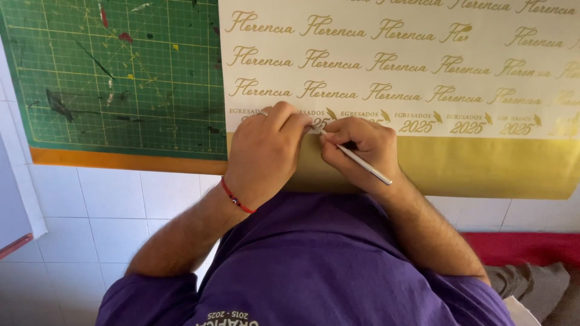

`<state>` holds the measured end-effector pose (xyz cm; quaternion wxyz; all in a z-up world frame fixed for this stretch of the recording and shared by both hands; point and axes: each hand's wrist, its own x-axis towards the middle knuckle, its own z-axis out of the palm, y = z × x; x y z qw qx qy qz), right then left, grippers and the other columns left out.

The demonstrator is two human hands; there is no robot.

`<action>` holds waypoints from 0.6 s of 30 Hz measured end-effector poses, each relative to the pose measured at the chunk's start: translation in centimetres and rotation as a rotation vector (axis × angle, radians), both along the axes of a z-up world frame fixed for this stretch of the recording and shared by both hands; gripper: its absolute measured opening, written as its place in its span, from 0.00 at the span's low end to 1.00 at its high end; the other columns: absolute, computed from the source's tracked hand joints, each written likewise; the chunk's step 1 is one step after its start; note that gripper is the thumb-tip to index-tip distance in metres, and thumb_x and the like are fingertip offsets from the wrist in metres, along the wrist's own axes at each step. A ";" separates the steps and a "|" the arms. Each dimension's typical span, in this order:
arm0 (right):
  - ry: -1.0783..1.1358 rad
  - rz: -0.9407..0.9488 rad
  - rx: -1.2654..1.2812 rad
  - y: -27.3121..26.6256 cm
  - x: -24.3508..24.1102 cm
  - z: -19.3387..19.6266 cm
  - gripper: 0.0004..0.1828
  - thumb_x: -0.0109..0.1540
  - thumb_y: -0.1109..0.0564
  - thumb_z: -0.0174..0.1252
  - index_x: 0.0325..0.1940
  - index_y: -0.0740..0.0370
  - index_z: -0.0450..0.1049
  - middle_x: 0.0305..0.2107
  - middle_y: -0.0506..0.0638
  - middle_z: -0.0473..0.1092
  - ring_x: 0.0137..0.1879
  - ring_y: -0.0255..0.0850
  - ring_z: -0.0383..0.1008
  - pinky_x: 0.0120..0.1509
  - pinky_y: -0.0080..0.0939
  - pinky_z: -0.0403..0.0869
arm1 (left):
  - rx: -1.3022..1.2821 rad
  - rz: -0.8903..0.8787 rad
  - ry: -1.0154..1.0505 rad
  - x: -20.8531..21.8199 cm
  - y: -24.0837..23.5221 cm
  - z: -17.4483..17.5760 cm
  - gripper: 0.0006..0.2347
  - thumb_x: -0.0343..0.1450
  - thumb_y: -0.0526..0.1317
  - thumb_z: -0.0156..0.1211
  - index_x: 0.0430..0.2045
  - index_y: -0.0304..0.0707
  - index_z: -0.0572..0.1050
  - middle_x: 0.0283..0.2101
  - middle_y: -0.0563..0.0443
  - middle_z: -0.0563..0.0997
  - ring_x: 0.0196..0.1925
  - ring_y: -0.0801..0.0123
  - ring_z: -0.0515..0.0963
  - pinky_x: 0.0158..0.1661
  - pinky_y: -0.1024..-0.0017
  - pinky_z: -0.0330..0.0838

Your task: The person is weeding a sheet of gold vinyl, using a craft knife to lift and peel away the excess material from around the cut-out text.

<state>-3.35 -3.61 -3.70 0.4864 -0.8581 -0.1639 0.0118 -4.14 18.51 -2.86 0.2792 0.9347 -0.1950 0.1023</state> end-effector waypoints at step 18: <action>-0.263 0.213 0.095 0.7 -1.1 2.1 0.10 0.63 0.64 0.78 0.33 0.63 0.81 0.33 0.57 0.82 0.29 0.55 0.81 0.35 0.47 0.79 | -0.270 0.164 -0.052 -2.0 8.5 0.2 0.06 0.86 0.37 0.61 0.40 0.42 0.82 0.43 0.54 0.80 0.44 0.57 0.85 0.50 0.66 0.81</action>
